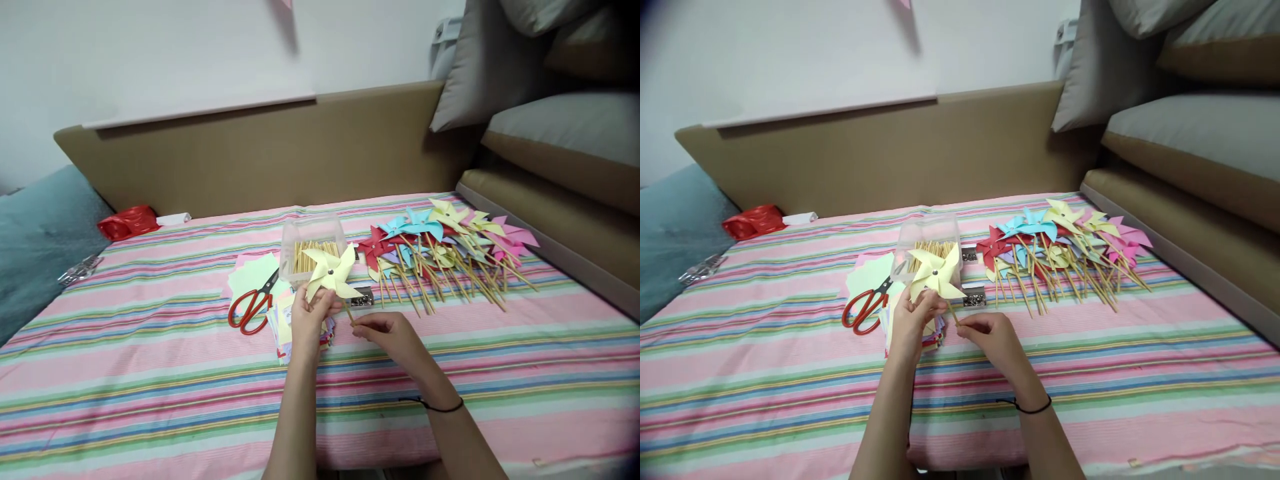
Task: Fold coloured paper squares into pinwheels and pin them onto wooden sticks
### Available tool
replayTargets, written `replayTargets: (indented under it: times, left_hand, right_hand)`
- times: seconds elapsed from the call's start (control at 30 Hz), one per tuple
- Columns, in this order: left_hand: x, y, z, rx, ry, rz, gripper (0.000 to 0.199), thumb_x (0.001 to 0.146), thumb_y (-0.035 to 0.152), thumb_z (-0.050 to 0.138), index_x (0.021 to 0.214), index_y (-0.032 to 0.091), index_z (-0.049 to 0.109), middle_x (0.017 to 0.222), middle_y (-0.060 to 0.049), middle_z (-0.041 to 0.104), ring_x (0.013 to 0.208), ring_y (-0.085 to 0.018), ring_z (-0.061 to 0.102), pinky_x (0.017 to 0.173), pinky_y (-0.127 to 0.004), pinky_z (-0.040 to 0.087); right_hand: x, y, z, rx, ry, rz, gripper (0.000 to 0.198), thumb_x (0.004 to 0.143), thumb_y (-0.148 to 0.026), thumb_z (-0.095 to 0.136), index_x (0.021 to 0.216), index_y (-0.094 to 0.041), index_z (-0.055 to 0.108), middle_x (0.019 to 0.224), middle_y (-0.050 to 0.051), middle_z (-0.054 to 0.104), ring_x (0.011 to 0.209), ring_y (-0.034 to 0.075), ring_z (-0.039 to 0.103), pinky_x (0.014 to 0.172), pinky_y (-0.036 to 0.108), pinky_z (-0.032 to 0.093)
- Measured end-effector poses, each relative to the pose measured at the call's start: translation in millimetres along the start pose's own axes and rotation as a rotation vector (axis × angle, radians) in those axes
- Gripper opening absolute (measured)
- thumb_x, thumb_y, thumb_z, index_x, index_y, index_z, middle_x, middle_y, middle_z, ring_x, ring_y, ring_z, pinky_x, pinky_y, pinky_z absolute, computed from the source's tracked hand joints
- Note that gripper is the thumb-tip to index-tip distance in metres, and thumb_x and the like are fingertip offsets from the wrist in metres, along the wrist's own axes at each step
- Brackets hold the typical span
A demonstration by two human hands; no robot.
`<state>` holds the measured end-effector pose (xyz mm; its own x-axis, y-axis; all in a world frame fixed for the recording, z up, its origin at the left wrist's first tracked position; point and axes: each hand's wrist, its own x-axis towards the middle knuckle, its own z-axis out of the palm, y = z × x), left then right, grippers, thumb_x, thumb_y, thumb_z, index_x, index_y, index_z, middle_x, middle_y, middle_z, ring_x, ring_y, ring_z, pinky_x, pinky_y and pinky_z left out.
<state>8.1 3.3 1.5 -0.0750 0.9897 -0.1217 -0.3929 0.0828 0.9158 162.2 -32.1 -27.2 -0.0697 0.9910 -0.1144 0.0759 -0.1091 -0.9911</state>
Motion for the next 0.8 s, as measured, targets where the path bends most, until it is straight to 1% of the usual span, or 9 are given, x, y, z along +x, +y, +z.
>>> replayTargets:
  times: [0.1, 0.2, 0.27, 0.33, 0.43, 0.53, 0.63, 0.73, 0.8]
  left_hand:
    - [2, -1, -2, 0.027, 0.023, 0.041, 0.045, 0.063, 0.033, 0.080, 0.094, 0.016, 0.054, 0.074, -0.003, 0.069, 0.057, -0.014, 0.065, 0.058, -0.025, 0.051]
    - [5, -1, -7, 0.041, 0.068, 0.103, 0.043, 0.062, 0.033, 0.080, 0.093, 0.016, 0.055, 0.068, 0.000, 0.066, 0.057, -0.013, 0.064, 0.058, -0.025, 0.051]
    - [8, 1, -11, 0.060, 0.072, 0.120, 0.040, 0.064, 0.034, 0.078, 0.093, 0.017, 0.057, 0.065, 0.002, 0.064, 0.056, -0.013, 0.063, 0.059, -0.024, 0.050]
    - [11, 2, -15, 0.065, 0.058, 0.130, 0.035, 0.067, 0.035, 0.075, 0.090, 0.017, 0.056, 0.057, 0.006, 0.056, 0.053, -0.011, 0.058, 0.057, -0.022, 0.047]
    - [12, 6, -18, 0.050, 0.052, 0.157, 0.029, 0.071, 0.032, 0.072, 0.089, 0.019, 0.055, 0.049, 0.010, 0.044, 0.045, -0.007, 0.046, 0.050, -0.018, 0.038]
    - [10, 10, -18, 0.056, 0.069, 0.150, 0.027, 0.071, 0.032, 0.072, 0.087, 0.019, 0.054, 0.046, 0.010, 0.041, 0.043, -0.007, 0.040, 0.046, -0.018, 0.032]
    - [6, 13, -18, 0.060, 0.090, 0.144, 0.027, 0.069, 0.031, 0.073, 0.085, 0.019, 0.055, 0.047, 0.009, 0.040, 0.044, -0.007, 0.040, 0.046, -0.018, 0.031]
    - [6, 15, -19, 0.064, 0.088, 0.150, 0.028, 0.068, 0.031, 0.073, 0.085, 0.019, 0.055, 0.048, 0.009, 0.040, 0.044, -0.007, 0.040, 0.046, -0.018, 0.031]
    - [6, 16, -21, 0.058, 0.087, 0.153, 0.028, 0.068, 0.031, 0.073, 0.085, 0.019, 0.055, 0.048, 0.009, 0.041, 0.044, -0.007, 0.040, 0.047, -0.018, 0.032]
  right_hand:
    - [1, 0, -12, -0.003, 0.058, -0.005, 0.025, 0.071, -0.041, 0.073, 0.079, -0.017, 0.075, 0.073, 0.005, 0.073, 0.068, 0.019, 0.065, 0.062, 0.030, 0.051]
    - [0, -2, -28, -0.010, 0.186, -0.044, 0.027, 0.072, -0.043, 0.072, 0.079, -0.016, 0.073, 0.075, 0.006, 0.073, 0.071, 0.019, 0.066, 0.065, 0.030, 0.052]
    - [-1, -3, -41, -0.043, 0.281, -0.077, 0.030, 0.073, -0.044, 0.070, 0.079, -0.016, 0.071, 0.073, 0.007, 0.072, 0.069, 0.019, 0.065, 0.064, 0.030, 0.052]
    - [-2, -3, -56, -0.084, 0.363, -0.108, 0.032, 0.074, -0.046, 0.068, 0.080, -0.015, 0.070, 0.072, 0.007, 0.072, 0.066, 0.019, 0.065, 0.061, 0.030, 0.051]
    - [0, -3, -81, -0.135, 0.459, -0.145, 0.033, 0.076, -0.047, 0.063, 0.085, -0.015, 0.067, 0.073, 0.009, 0.072, 0.063, 0.019, 0.064, 0.058, 0.030, 0.049]
    - [8, -9, -109, -0.202, 0.534, -0.170, 0.033, 0.076, -0.046, 0.062, 0.086, -0.015, 0.066, 0.071, 0.008, 0.072, 0.064, 0.020, 0.064, 0.059, 0.030, 0.048]
    - [23, -20, -138, -0.285, 0.593, -0.178, 0.027, 0.075, -0.042, 0.061, 0.080, -0.016, 0.065, 0.068, 0.007, 0.071, 0.063, 0.019, 0.064, 0.060, 0.030, 0.048]
    - [39, -32, -170, -0.394, 0.668, -0.142, 0.022, 0.077, -0.036, 0.058, 0.078, -0.015, 0.066, 0.066, 0.007, 0.071, 0.049, 0.015, 0.057, 0.052, 0.028, 0.044]
    - [47, -39, -193, -0.479, 0.727, -0.125, 0.022, 0.079, -0.032, 0.057, 0.076, -0.013, 0.067, 0.068, 0.008, 0.071, 0.047, 0.013, 0.054, 0.053, 0.028, 0.043]
